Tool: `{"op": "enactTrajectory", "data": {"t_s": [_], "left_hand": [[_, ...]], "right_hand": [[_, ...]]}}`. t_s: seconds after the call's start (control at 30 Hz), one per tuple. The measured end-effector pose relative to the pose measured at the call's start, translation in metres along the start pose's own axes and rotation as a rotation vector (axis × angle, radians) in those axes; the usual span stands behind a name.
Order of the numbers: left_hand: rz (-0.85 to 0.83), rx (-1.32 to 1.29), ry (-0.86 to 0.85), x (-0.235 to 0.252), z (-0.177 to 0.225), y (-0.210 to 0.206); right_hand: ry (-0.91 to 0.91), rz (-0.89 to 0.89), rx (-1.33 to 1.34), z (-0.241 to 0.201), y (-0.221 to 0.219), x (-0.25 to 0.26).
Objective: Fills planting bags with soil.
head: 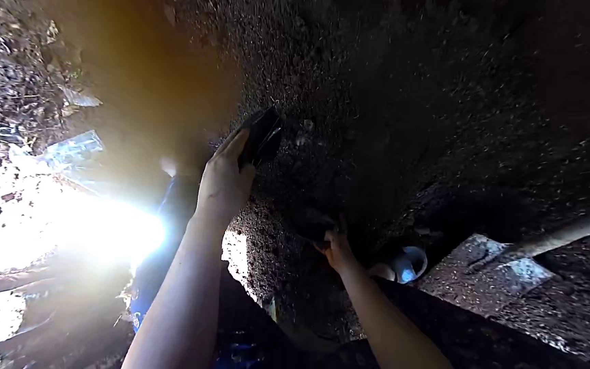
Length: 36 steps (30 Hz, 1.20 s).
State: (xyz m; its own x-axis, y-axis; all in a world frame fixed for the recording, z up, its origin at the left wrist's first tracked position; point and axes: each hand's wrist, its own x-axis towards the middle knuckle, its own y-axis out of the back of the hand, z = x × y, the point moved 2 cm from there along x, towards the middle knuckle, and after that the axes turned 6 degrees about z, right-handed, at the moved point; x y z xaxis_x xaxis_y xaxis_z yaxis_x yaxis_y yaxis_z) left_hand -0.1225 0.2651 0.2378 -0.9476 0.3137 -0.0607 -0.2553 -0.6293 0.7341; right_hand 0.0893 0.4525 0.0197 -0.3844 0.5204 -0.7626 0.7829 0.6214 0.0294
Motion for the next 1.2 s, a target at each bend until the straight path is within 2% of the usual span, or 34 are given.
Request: {"op": "enactTrajectory", "data": {"t_s": [0.1, 0.2, 0.27, 0.33, 0.43, 0.57, 0.7, 0.83, 0.93, 1.03, 1.13, 1.2], "left_hand": [[-0.008, -0.009, -0.017, 0.002, 0.002, -0.003], [0.002, -0.017, -0.027, 0.003, 0.003, -0.007], [-0.013, -0.015, -0.024, 0.003, 0.002, -0.009], [-0.029, -0.013, -0.035, 0.004, 0.003, -0.011], [-0.024, -0.015, -0.033, 0.007, 0.002, -0.015], [-0.028, -0.033, -0.013, 0.006, -0.004, -0.013], [-0.035, -0.007, -0.014, 0.008, -0.007, -0.006], [-0.208, 0.094, 0.021, 0.004, -0.010, -0.010], [-0.314, 0.137, 0.050, 0.002, -0.015, -0.024], [-0.364, 0.125, 0.035, 0.005, -0.017, -0.036], [-0.366, 0.103, 0.011, 0.009, -0.018, -0.047], [-0.370, 0.101, 0.042, 0.012, -0.017, -0.051]], "right_hand": [[-0.090, -0.226, -0.088, -0.017, 0.006, -0.006], [-0.362, -0.370, -0.051, 0.015, -0.003, -0.033], [-0.609, -0.347, -0.101, 0.060, -0.017, -0.052], [-0.824, -0.242, -0.134, 0.092, -0.033, -0.064], [-0.896, -0.079, 0.067, 0.084, -0.055, -0.050], [-0.805, 0.006, 0.223, 0.020, -0.065, -0.017], [-0.650, 0.166, 0.453, -0.026, -0.045, 0.020], [-0.500, 0.238, 0.756, -0.067, -0.020, 0.043], [-0.258, 0.283, 0.947, -0.096, -0.018, 0.051], [0.002, 0.380, 0.921, -0.119, -0.029, 0.067], [0.127, 0.417, 0.841, -0.122, -0.048, 0.081], [0.188, 0.363, 0.890, -0.115, -0.057, 0.088]]}}
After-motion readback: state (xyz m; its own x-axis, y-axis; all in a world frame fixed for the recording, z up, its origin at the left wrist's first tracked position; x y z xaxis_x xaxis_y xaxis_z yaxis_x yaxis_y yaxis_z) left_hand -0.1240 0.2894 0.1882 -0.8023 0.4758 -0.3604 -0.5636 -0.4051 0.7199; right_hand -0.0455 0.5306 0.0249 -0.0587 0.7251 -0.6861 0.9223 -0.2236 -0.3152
